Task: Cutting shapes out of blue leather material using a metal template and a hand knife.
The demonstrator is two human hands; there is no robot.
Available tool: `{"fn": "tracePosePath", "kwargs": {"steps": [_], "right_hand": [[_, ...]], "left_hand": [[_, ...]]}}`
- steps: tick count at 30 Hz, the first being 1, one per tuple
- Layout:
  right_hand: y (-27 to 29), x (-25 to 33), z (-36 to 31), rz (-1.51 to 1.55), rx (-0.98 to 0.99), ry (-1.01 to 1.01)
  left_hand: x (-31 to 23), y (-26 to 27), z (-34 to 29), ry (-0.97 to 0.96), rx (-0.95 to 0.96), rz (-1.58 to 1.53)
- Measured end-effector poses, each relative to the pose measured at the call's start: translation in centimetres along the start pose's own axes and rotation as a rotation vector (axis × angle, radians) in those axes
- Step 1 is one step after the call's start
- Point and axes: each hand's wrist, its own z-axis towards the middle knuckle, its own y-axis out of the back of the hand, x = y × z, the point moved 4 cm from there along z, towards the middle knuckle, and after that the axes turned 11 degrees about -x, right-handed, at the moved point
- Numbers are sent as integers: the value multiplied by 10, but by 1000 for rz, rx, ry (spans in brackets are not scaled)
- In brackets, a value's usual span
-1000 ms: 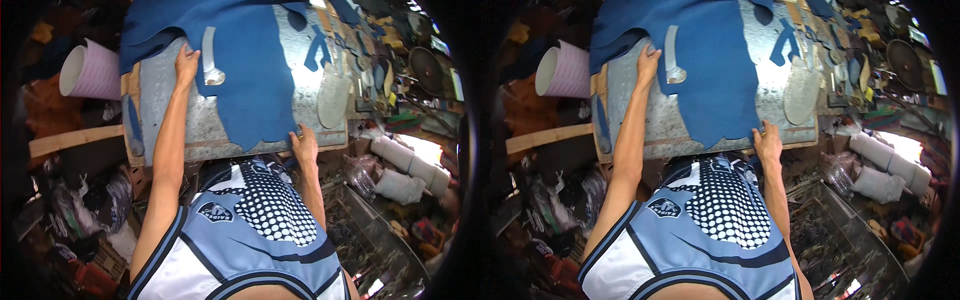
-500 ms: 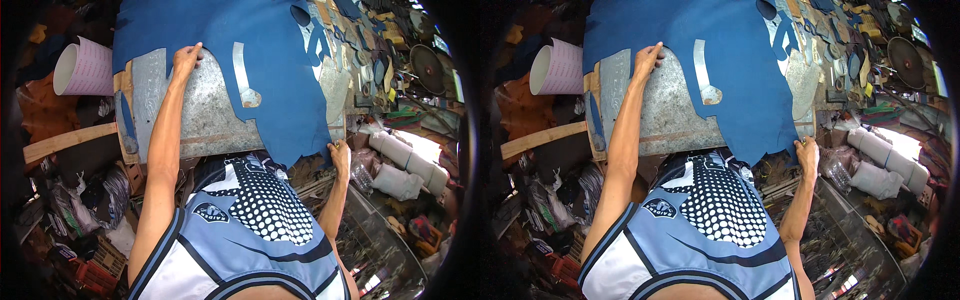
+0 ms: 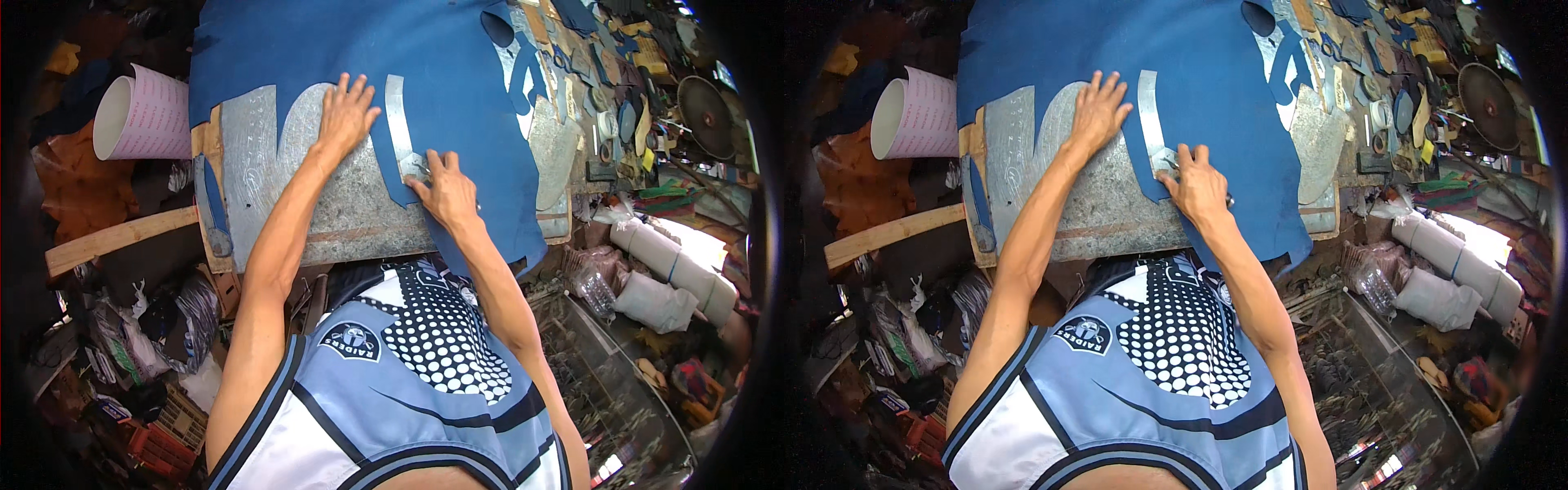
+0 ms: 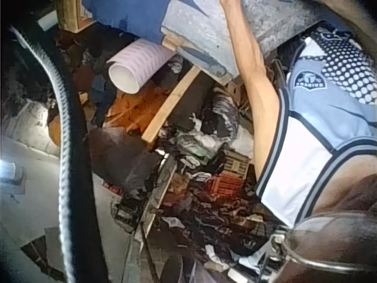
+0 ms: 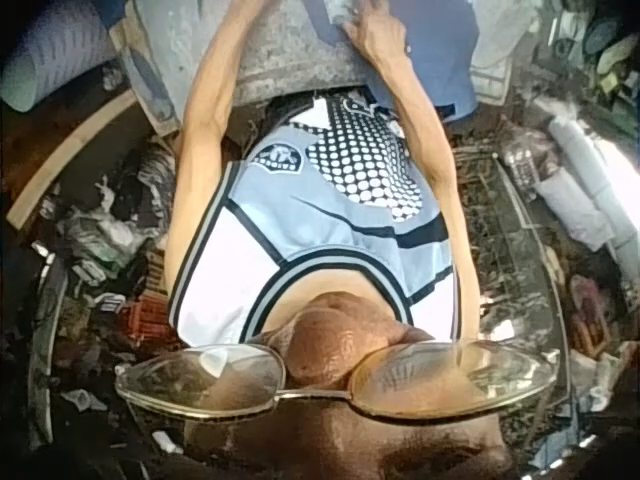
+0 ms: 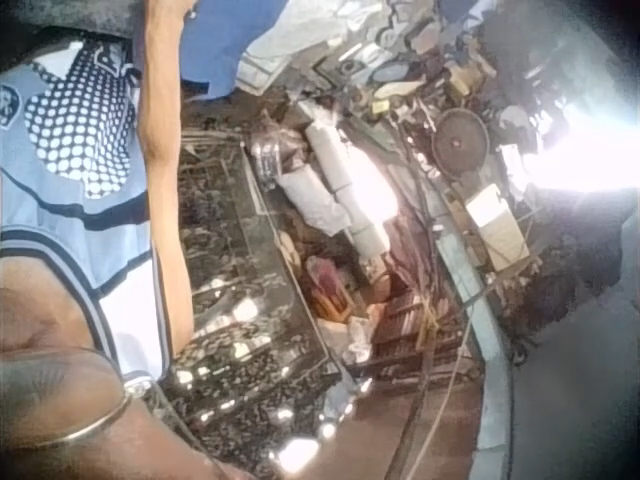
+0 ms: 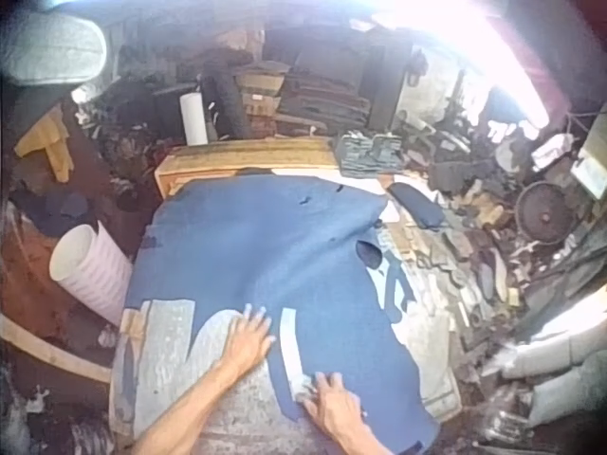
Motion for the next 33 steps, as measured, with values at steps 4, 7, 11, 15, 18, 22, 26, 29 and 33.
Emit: {"fn": "tracePosePath", "kwargs": {"steps": [4, 7, 11, 15, 18, 22, 26, 29, 33], "right_hand": [[-8, -3, 8, 63, 19, 27], [-25, -35, 17, 151, -111, 88], [8, -60, 25, 806, 12, -493], [12, -56, 22, 747, 113, -419], [-10, -32, 15, 706, 251, -407], [-24, -20, 9, 720, 271, -413], [-30, -17, 11, 655, 321, -424], [-30, -18, 5, 561, 297, -426], [-23, -10, -4, 344, -4, -33]], "left_hand": [[-34, 11, -65, -14, 55, -104], [-64, 34, -108, -21, 156, -189], [-90, 51, -147, -2, 155, -347], [-77, 65, -152, 20, 43, -433], [-26, 63, -109, 151, -102, -374], [12, 42, -49, 111, -153, -346], [23, 7, -32, -103, -16, -245], [25, -1, -32, -105, 67, -269], [18, 12, -23, -151, 89, -190]]}}
